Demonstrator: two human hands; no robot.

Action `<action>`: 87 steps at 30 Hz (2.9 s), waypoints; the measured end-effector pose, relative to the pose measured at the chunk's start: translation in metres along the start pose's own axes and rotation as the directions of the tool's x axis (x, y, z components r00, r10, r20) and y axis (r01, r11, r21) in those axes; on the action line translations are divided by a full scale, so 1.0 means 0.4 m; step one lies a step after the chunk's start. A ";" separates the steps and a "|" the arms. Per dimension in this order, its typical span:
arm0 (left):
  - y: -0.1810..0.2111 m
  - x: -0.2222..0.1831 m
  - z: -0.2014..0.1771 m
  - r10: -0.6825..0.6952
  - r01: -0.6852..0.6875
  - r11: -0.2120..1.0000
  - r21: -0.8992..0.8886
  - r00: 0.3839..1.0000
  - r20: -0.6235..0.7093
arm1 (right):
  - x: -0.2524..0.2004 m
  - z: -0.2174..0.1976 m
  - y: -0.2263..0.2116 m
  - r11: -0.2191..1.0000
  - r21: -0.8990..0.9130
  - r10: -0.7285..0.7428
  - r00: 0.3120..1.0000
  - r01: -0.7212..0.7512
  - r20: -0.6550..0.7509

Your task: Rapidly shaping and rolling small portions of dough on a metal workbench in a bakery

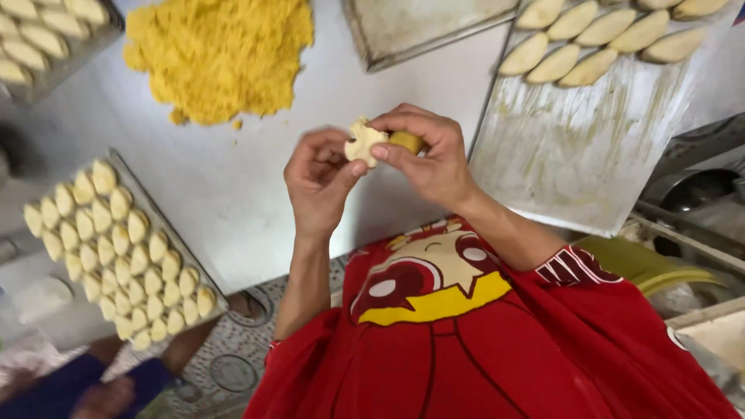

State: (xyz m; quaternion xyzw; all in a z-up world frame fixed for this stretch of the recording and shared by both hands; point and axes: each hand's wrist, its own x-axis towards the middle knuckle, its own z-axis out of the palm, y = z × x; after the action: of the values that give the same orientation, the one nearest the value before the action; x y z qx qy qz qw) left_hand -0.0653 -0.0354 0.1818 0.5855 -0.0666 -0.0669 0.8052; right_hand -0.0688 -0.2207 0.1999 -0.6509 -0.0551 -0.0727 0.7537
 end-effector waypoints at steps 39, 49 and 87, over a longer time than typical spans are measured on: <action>-0.012 -0.310 -0.111 0.149 -0.059 0.905 0.421 0.971 -0.184 | -0.200 0.150 0.165 0.994 -0.013 0.106 0.975 -0.106 0.197; 0.101 -0.294 -0.078 0.079 -0.064 0.981 0.184 0.994 -0.078 | -0.202 0.185 0.043 0.879 0.400 0.203 0.963 -0.258 0.175; -0.237 -0.516 -0.322 -0.171 0.245 0.252 0.936 0.964 -0.206 | -0.232 0.110 0.489 0.190 -0.757 0.091 0.756 0.626 0.648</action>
State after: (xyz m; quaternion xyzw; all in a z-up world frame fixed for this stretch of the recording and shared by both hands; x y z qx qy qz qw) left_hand -0.2469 0.0943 0.0461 0.9546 0.0092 -0.1011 0.2801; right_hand -0.1240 -0.1458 -0.0005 -0.9335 -0.3391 -0.0351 0.1115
